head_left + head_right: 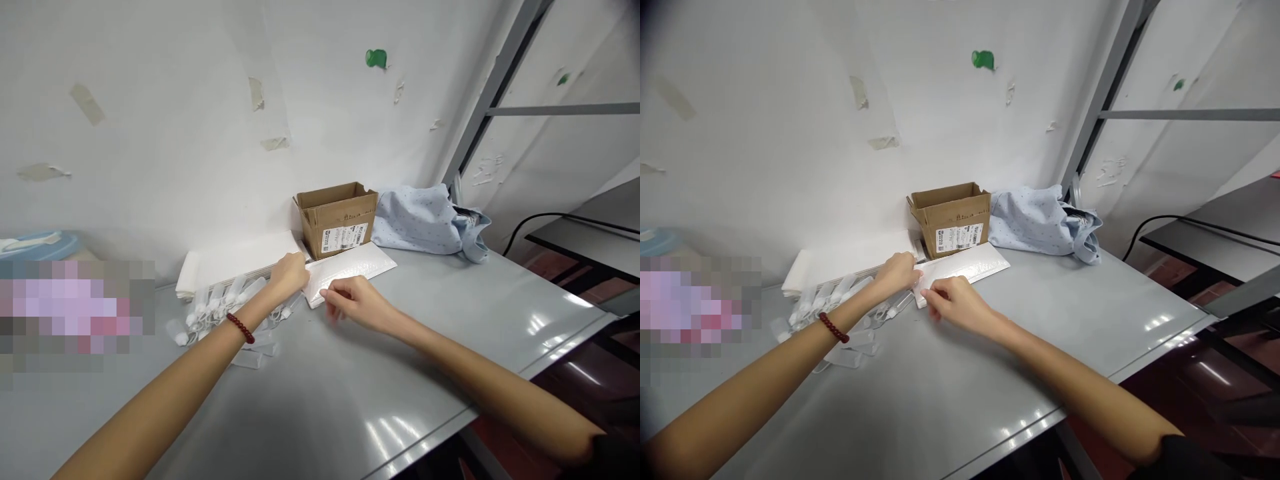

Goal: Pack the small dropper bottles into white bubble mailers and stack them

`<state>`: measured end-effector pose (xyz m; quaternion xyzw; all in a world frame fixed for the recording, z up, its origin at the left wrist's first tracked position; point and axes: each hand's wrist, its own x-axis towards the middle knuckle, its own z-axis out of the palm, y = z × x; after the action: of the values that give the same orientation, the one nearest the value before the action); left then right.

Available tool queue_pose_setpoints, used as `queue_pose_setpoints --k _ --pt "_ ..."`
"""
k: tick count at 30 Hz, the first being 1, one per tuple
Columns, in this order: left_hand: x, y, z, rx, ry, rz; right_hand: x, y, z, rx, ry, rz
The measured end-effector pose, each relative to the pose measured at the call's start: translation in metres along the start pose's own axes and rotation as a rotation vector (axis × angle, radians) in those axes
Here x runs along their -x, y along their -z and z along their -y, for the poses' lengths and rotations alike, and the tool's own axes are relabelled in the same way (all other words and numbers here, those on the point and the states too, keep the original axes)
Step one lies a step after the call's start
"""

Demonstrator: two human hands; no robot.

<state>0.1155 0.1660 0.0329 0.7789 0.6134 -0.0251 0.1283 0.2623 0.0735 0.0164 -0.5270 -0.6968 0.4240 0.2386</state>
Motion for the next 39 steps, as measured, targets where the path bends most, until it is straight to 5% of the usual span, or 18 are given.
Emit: queue_pose_setpoints --k 6,13,18,23,32,39 --pt "-0.003 -0.001 0.0 -0.035 -0.005 0.019 0.001 -0.003 -0.011 0.568 0.148 -0.082" --pt "0.001 0.019 0.026 -0.071 -0.062 0.001 0.001 -0.01 -0.016 0.854 0.141 -0.057" --pt "0.011 0.046 0.068 -0.146 -0.105 -0.111 0.001 -0.007 -0.014 0.903 0.153 -0.045" --pt "0.015 0.051 0.09 -0.221 -0.163 -0.12 0.004 -0.009 -0.009 0.907 0.13 -0.038" --pt "0.014 0.046 0.09 -0.42 -0.231 -0.169 0.0 0.008 -0.019 0.817 0.163 0.06" --pt "0.019 0.041 0.079 -0.601 -0.221 -0.161 -0.009 -0.002 -0.023 0.755 0.28 0.075"
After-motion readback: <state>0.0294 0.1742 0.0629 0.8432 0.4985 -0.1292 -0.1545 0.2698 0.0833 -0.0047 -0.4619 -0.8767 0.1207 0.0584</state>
